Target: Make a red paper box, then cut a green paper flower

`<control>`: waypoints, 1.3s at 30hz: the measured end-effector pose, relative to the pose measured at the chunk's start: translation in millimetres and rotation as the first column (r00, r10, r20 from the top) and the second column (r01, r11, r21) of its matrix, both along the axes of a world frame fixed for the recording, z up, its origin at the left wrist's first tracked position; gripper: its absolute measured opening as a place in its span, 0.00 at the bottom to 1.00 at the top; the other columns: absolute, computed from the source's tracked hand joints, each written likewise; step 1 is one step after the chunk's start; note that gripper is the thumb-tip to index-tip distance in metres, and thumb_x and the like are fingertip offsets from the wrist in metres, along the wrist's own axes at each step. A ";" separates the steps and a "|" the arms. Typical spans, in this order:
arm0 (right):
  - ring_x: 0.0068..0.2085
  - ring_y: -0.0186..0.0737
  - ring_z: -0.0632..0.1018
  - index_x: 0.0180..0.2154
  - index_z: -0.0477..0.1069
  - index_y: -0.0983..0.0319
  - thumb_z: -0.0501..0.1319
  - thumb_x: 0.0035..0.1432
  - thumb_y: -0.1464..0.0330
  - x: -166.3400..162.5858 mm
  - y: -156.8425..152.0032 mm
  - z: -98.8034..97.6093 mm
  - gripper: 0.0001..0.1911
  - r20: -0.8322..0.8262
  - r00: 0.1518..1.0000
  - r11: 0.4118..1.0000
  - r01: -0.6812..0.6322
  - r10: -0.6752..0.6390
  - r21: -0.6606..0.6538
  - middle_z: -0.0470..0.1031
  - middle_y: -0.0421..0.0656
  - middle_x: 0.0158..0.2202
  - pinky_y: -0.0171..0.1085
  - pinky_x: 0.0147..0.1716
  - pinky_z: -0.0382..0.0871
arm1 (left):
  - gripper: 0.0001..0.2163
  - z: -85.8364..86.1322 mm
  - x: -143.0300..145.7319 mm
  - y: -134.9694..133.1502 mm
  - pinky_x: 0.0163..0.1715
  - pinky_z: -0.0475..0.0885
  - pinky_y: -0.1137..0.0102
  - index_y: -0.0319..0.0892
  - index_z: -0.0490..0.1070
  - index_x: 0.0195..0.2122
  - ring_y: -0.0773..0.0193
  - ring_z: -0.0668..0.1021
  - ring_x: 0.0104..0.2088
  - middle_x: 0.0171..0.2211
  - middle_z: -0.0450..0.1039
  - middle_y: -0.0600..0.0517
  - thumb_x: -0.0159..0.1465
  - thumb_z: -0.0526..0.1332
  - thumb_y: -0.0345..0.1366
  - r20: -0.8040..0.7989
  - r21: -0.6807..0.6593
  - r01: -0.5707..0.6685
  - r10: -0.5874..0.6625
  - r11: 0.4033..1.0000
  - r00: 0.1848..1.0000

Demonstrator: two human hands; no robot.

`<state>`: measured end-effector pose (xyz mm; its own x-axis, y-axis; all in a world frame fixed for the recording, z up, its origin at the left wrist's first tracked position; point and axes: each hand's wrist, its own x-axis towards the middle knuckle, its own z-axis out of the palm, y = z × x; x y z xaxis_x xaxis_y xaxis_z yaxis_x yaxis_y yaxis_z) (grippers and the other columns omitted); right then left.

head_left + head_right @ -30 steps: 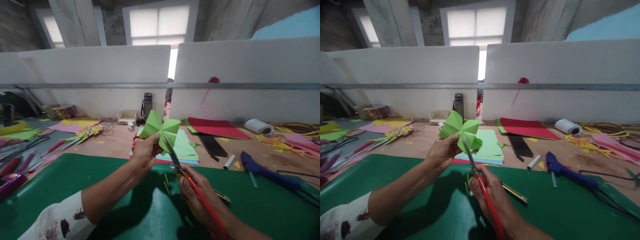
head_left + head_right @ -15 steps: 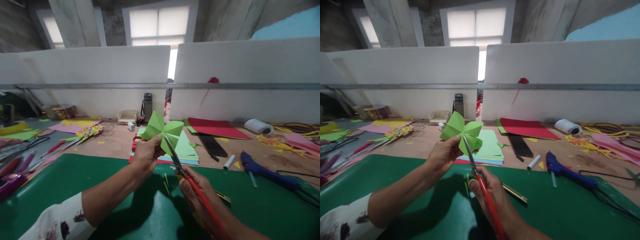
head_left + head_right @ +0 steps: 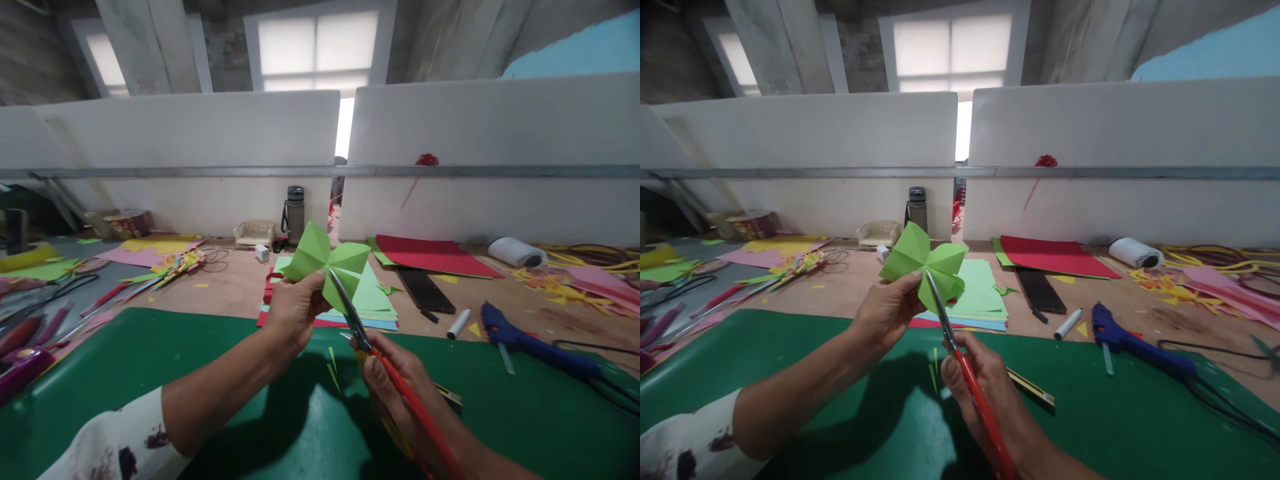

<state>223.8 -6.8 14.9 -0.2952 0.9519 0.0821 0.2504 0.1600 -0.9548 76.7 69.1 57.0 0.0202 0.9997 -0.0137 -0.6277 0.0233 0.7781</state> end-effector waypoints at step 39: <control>0.19 0.28 0.52 0.39 0.63 0.62 0.51 0.62 0.50 0.6 -1.3 1.7 0.20 0.014 1.000 1.000 0.008 -0.008 0.013 0.48 0.31 0.20 0.29 0.15 0.48 | 0.10 1.2 1.1 -2.6 0.27 0.77 0.65 0.30 0.74 0.34 0.58 0.80 0.28 0.29 0.78 0.44 0.49 0.66 0.26 0.016 -0.018 0.000 0.001 1.000 1.000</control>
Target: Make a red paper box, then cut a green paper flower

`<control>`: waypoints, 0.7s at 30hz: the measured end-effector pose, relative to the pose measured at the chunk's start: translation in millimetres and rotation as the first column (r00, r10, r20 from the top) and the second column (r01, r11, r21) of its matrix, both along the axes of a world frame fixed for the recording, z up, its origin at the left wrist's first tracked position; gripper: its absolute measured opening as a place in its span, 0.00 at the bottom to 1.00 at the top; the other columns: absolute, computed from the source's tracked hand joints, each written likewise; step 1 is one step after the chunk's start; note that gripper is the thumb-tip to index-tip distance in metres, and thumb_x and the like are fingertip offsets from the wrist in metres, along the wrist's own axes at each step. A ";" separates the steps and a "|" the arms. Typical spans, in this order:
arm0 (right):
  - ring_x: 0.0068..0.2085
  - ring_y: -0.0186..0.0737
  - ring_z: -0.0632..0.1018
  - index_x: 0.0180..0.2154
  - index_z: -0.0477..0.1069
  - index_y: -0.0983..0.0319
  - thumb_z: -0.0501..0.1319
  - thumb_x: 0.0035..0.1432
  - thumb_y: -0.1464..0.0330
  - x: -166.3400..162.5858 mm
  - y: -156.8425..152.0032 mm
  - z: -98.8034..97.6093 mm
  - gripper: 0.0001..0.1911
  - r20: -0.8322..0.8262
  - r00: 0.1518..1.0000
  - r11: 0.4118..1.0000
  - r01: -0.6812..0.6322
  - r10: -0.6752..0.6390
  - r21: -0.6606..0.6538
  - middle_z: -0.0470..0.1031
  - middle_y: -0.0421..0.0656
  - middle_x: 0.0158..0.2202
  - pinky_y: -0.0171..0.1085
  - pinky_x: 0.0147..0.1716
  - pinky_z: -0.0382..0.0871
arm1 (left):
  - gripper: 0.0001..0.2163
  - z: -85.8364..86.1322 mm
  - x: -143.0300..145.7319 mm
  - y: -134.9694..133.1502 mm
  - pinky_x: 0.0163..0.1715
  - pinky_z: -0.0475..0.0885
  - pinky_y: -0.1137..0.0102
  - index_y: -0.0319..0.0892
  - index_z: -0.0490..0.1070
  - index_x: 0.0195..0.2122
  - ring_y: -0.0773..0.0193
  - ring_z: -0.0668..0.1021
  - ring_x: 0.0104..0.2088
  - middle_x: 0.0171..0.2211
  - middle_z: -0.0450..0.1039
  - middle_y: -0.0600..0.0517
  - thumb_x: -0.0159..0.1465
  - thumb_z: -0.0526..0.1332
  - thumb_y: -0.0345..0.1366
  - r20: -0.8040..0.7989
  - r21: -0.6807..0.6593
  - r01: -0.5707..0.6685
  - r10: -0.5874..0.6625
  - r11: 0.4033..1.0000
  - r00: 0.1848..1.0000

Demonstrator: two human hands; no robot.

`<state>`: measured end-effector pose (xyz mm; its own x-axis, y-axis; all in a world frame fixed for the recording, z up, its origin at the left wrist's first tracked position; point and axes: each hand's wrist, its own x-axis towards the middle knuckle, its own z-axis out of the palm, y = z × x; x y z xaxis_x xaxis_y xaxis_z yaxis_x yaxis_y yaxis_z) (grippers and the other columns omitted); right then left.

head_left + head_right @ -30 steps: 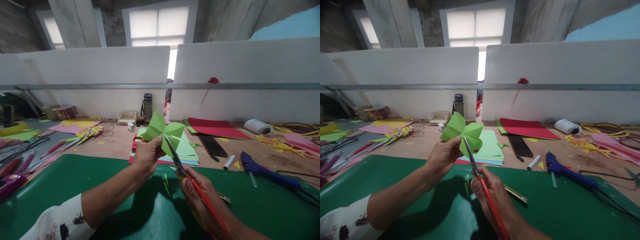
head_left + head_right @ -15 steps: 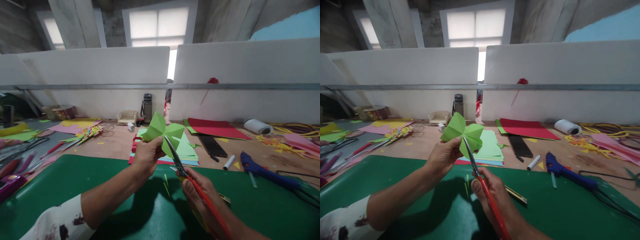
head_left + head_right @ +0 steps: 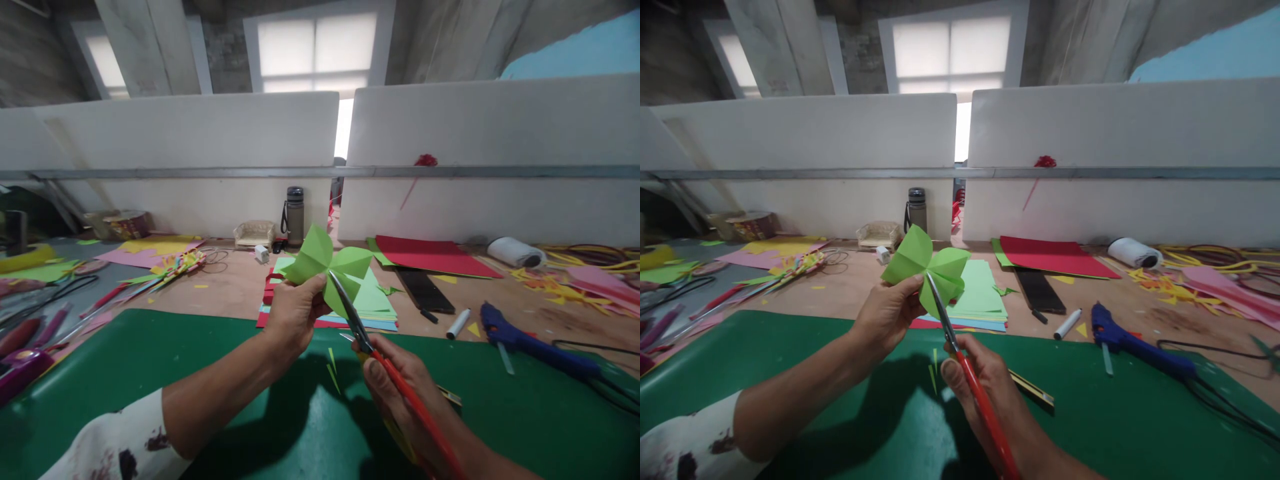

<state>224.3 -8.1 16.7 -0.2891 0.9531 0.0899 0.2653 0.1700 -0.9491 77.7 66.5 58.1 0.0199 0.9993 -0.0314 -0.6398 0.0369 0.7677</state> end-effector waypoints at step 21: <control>0.23 0.31 0.58 0.41 0.62 0.62 0.50 0.60 0.46 9.9 0.6 -1.0 0.25 0.139 0.987 0.992 -0.090 0.077 0.084 0.58 0.35 0.23 0.31 0.22 0.54 | 0.12 -1.6 -13.7 15.8 0.20 0.71 0.72 0.35 0.72 0.32 0.65 0.76 0.23 0.25 0.76 0.52 0.45 0.67 0.29 -0.092 0.081 -0.040 0.048 0.996 0.995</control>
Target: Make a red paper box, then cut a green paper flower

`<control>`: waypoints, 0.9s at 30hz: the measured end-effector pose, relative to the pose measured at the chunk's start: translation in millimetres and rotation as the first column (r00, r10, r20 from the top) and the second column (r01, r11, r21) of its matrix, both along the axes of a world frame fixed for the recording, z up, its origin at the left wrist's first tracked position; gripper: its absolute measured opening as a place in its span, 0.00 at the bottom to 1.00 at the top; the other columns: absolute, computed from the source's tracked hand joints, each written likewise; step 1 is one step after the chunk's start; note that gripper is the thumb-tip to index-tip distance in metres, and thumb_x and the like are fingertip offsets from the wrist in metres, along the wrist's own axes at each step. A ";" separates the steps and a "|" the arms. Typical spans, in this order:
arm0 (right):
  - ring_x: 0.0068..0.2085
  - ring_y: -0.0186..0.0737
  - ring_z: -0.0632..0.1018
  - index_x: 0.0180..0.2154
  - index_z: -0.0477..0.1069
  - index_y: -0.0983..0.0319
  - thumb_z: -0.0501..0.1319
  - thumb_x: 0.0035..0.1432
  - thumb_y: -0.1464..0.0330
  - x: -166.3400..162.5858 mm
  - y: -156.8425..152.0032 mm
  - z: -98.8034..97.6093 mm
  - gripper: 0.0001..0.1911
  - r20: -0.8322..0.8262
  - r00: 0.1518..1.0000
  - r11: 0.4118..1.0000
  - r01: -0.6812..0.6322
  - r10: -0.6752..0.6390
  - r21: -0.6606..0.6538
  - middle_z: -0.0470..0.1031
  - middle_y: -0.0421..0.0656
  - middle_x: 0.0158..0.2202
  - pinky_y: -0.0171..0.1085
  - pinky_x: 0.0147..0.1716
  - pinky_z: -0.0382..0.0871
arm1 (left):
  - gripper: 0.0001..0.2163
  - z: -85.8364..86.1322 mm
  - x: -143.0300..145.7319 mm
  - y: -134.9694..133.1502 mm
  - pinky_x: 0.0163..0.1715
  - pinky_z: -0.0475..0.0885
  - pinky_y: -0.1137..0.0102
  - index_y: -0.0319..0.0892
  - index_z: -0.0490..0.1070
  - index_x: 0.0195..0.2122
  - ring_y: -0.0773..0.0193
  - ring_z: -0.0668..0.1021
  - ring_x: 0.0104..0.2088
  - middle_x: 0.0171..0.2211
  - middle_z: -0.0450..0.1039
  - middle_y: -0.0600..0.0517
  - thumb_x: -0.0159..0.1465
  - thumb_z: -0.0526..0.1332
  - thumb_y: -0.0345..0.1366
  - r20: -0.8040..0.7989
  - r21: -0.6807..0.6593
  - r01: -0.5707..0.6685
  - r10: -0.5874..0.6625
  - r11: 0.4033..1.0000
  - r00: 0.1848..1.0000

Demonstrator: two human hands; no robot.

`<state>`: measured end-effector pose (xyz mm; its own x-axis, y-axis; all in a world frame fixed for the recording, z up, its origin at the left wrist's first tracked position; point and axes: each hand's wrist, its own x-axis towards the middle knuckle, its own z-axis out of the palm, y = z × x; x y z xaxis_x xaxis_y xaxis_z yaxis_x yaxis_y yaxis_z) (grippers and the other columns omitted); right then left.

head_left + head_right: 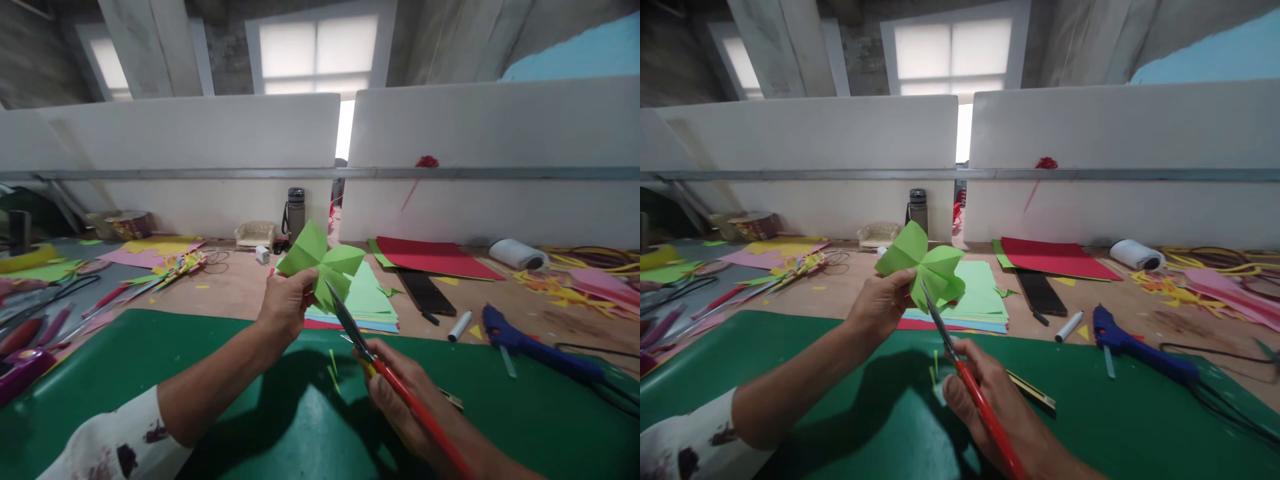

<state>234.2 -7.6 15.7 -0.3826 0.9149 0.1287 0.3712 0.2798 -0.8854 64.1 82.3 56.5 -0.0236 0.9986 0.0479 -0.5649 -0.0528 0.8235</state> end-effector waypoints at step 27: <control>0.31 0.34 0.72 0.48 0.66 0.57 0.63 0.48 0.74 13.9 21.3 0.6 0.24 -0.477 0.839 0.956 0.160 -0.263 -0.247 0.72 0.36 0.30 0.34 0.32 0.65 | 0.13 -36.9 -29.5 -19.8 0.30 0.74 0.68 0.35 0.74 0.33 0.63 0.77 0.25 0.26 0.76 0.49 0.44 0.69 0.28 -0.199 -0.192 0.525 -0.557 0.829 0.806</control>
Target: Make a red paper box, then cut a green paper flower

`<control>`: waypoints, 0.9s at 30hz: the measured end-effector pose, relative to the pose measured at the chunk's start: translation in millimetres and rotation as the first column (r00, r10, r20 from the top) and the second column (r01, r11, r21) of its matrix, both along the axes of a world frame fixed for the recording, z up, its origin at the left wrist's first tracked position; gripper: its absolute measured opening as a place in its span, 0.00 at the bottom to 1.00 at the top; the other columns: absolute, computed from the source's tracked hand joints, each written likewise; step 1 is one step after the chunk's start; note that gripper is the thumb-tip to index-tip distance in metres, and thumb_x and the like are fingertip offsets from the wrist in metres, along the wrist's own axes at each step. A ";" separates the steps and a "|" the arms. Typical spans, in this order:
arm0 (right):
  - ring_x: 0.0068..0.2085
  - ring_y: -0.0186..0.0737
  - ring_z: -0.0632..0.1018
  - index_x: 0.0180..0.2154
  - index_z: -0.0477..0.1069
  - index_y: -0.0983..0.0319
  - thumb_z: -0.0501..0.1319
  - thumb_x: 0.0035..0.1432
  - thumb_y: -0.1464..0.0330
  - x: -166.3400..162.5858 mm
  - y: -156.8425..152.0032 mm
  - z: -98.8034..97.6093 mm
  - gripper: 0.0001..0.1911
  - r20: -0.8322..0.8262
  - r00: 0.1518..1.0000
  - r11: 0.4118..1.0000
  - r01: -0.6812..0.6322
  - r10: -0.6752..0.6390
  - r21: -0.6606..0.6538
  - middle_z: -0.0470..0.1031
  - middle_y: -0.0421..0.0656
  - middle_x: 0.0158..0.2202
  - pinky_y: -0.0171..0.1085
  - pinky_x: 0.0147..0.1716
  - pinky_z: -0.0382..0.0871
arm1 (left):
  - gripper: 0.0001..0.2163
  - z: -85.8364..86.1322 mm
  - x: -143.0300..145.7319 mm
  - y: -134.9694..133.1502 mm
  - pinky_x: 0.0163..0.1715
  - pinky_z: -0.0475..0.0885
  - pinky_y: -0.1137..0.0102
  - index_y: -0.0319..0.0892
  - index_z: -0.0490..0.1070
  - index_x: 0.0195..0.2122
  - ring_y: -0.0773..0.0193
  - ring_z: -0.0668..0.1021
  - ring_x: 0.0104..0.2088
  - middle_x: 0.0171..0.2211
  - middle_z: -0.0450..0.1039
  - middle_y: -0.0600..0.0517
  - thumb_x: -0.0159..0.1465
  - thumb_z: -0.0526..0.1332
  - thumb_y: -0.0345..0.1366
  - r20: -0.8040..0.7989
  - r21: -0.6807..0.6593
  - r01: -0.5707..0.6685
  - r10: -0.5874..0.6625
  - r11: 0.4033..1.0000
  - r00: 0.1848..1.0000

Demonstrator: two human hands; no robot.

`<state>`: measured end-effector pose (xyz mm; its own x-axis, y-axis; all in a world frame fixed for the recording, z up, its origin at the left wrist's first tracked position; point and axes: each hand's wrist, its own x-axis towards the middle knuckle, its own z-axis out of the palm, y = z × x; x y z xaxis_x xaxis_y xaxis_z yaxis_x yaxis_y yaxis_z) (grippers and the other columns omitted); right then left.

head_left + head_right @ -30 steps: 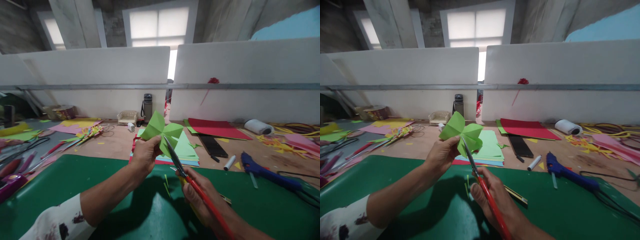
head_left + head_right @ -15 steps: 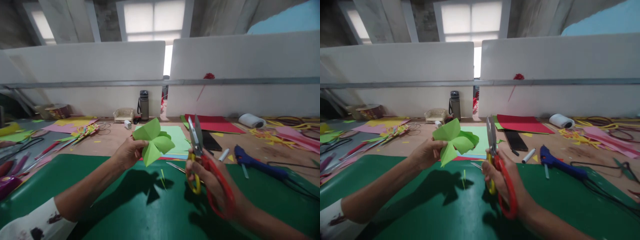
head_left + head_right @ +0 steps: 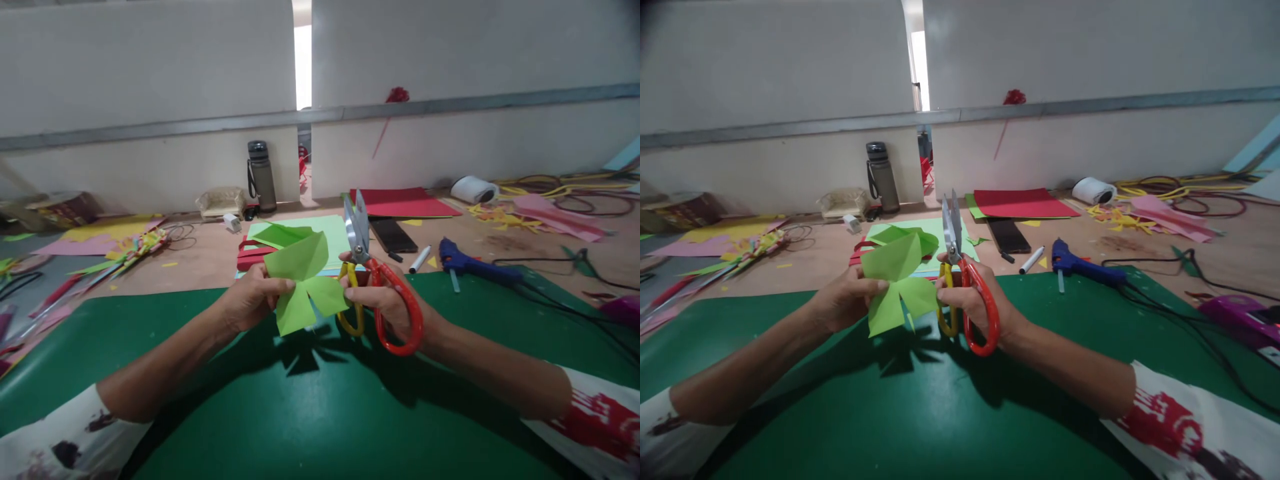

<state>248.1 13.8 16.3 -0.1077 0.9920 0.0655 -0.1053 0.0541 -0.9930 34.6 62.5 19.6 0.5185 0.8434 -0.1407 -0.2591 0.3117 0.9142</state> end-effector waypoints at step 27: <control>0.27 0.38 0.72 0.44 0.64 0.60 0.51 0.56 0.44 -5.2 -28.5 15.5 0.29 0.191 0.973 0.990 -0.116 0.128 -0.076 0.70 0.42 0.28 0.36 0.26 0.67 | 0.21 29.3 1.4 13.7 0.27 0.77 0.70 0.35 0.69 0.48 0.62 0.80 0.28 0.31 0.79 0.49 0.52 0.62 0.21 0.263 -0.052 -0.532 0.526 0.845 0.809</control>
<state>242.8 -14.7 31.7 -0.2324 0.9721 -0.0319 0.0883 -0.0115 -0.9960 36.0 76.1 49.0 0.0058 0.9990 -0.0433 -0.6038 0.0381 0.7963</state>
